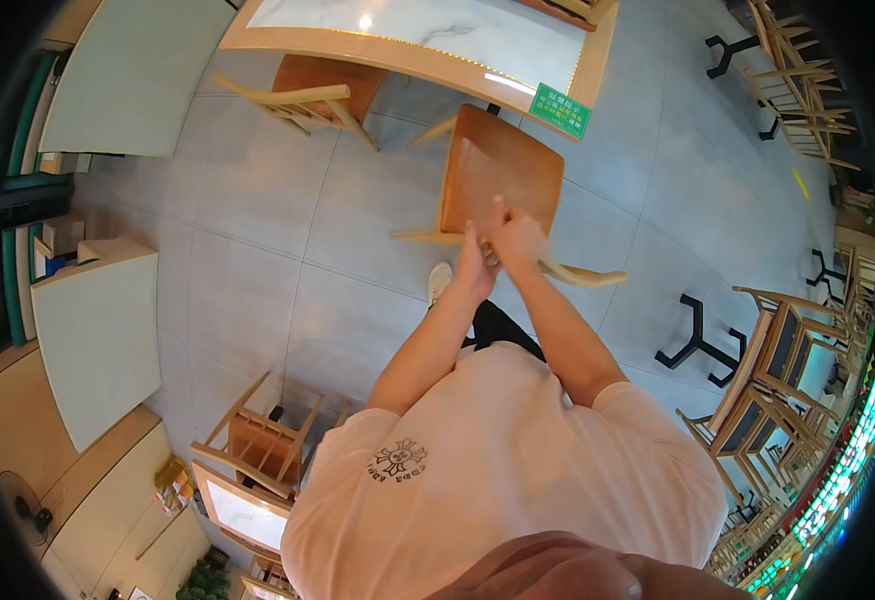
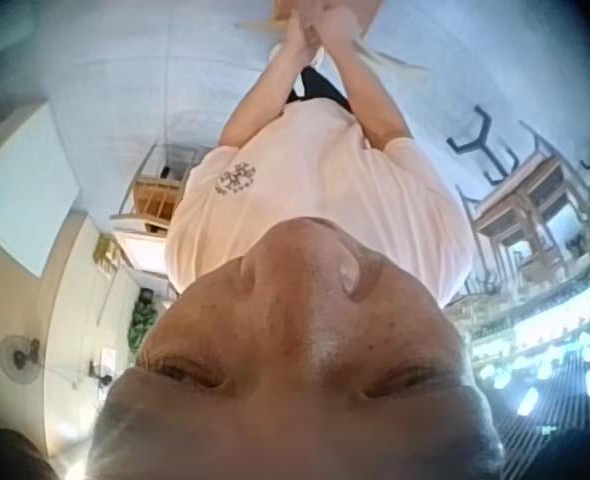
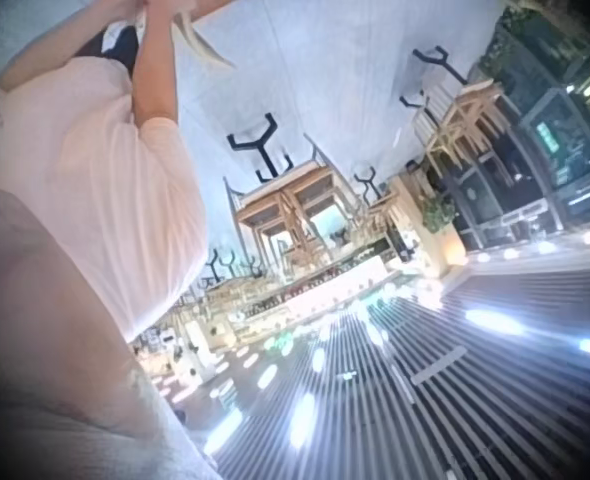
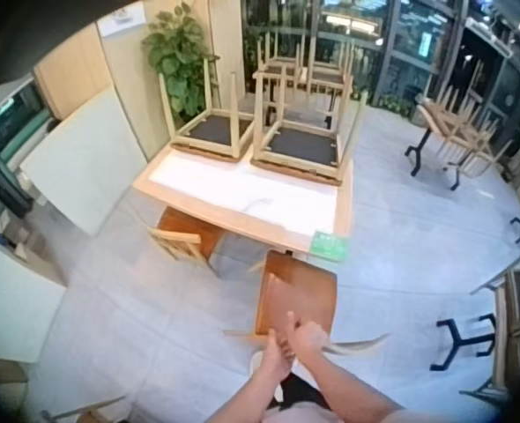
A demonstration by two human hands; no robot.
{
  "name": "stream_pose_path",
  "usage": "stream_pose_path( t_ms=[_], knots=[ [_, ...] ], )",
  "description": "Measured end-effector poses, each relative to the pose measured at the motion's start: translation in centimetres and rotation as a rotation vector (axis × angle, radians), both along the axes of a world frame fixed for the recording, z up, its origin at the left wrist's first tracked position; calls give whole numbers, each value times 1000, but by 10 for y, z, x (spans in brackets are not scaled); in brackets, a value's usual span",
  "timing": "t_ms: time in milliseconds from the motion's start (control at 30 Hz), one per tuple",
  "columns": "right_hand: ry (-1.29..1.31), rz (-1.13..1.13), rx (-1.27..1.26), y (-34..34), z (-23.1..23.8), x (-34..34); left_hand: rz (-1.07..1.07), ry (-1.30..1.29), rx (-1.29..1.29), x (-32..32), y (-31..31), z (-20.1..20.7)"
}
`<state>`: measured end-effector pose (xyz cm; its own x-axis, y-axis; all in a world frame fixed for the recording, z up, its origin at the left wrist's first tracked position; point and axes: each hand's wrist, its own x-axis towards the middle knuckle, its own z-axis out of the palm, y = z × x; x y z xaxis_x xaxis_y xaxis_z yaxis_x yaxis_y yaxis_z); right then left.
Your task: Moving and placing chairs around tables in a restaurant dining area.
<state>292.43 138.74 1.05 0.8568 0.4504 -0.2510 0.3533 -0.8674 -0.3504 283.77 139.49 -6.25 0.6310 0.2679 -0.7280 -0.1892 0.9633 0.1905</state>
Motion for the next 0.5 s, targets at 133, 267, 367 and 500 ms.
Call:
stream_pose_path(
  t_ms=[133,267,367,500],
  knots=[
    [124,76,116,6,-4,-33,72,-99,-12,-9,28,39],
    [221,209,464,-14,-41,-41,15,171,72,-47,49,16],
    [40,163,352,-70,-79,-23,50,224,-26,-74,63,-14],
    [-342,154,-139,-151,-71,8,142,335,-68,-111,91,-43]
  ],
)
